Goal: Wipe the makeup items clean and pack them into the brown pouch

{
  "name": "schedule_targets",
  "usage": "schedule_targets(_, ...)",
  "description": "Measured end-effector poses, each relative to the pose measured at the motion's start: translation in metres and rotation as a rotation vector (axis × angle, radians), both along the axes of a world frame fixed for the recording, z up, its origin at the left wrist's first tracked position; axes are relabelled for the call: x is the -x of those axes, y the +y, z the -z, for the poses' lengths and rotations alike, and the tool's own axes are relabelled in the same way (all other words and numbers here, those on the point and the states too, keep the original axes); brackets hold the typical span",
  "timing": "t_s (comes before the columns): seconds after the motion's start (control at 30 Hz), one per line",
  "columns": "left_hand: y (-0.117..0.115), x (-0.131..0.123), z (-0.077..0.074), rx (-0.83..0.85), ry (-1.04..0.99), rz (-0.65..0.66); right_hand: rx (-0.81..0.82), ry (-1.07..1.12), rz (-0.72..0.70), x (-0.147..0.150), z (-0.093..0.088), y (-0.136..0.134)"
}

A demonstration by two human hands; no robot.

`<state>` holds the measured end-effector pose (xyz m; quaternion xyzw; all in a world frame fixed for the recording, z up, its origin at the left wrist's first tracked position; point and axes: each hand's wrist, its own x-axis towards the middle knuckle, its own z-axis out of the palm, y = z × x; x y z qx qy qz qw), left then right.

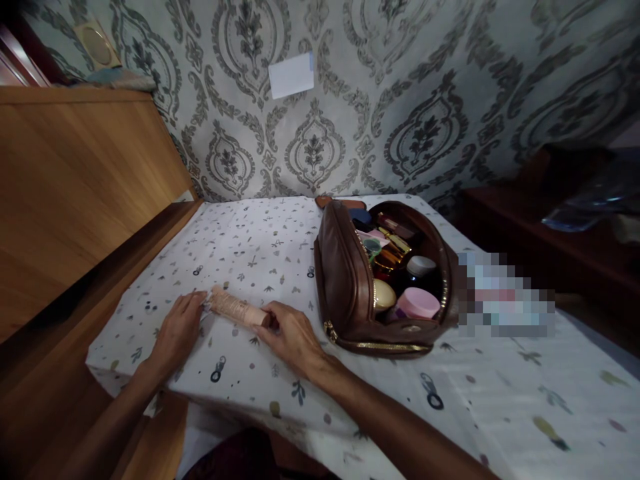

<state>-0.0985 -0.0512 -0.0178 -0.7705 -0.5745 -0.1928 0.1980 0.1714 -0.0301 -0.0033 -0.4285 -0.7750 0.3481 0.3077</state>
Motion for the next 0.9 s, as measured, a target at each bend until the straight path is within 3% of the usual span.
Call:
schedule_targets(0.3, -0.006, -0.017, -0.011, -0.027, 0.031, 0.095, 0.029, 0.073, 0.015, -0.001, 0.006, 0.001)
schedule_targets(0.7, -0.028, -0.099, -0.029, -0.072, -0.013, 0.419, -0.104, 0.141, 0.010, 0.000, 0.013, 0.003)
schedule_targets(0.9, -0.026, -0.095, -0.029, -0.030, -0.023, 0.352, -0.187, 0.108, -0.021, -0.001, 0.015, 0.002)
